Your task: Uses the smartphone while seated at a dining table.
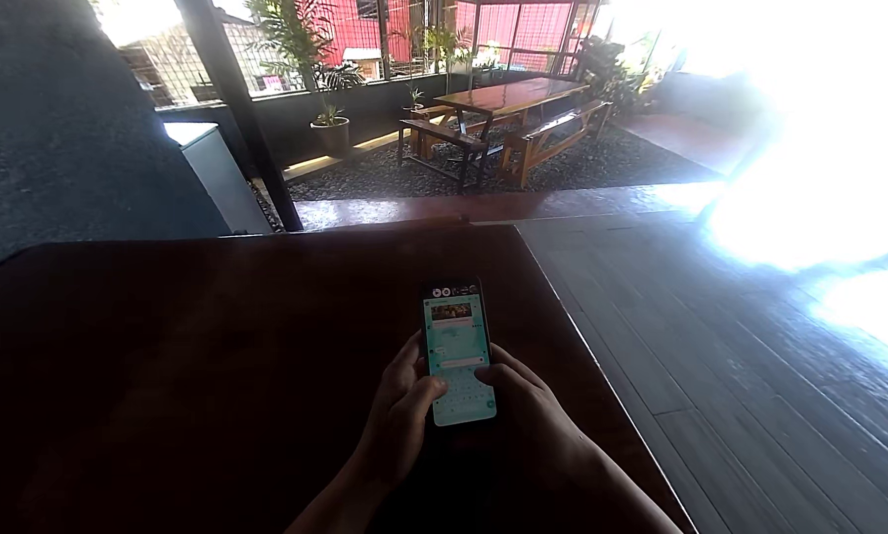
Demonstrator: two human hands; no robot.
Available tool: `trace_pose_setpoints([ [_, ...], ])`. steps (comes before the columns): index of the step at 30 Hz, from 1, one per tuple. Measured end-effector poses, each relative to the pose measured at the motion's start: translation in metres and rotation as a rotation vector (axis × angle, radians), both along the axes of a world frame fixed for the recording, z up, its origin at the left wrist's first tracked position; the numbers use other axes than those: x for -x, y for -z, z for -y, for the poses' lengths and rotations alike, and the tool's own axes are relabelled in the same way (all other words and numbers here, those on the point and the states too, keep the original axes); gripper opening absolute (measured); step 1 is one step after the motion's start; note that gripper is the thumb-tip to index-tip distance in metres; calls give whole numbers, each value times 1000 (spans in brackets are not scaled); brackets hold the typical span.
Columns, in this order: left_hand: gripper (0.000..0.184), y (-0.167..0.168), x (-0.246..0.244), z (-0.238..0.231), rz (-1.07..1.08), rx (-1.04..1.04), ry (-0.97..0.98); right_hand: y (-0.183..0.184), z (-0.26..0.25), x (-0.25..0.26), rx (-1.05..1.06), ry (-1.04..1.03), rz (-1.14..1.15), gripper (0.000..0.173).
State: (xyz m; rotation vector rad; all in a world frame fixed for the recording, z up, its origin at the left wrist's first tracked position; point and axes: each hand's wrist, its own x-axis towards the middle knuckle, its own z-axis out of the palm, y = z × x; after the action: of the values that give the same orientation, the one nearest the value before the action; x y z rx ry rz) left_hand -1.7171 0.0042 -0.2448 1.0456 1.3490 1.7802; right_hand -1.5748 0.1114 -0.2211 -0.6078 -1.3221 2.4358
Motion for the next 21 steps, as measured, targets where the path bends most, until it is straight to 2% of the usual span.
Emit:
trace_pose_setpoints([
  [5, 62, 0, -1, 0, -5, 30, 28, 1, 0, -1, -23, 5, -13, 38],
  [10, 68, 0, -2, 1, -19, 42, 41, 3, 1, -1, -93, 20, -12, 45],
  [21, 66, 0, -2, 0, -20, 41, 63, 6, 0, 1, -137, 68, 24, 40],
])
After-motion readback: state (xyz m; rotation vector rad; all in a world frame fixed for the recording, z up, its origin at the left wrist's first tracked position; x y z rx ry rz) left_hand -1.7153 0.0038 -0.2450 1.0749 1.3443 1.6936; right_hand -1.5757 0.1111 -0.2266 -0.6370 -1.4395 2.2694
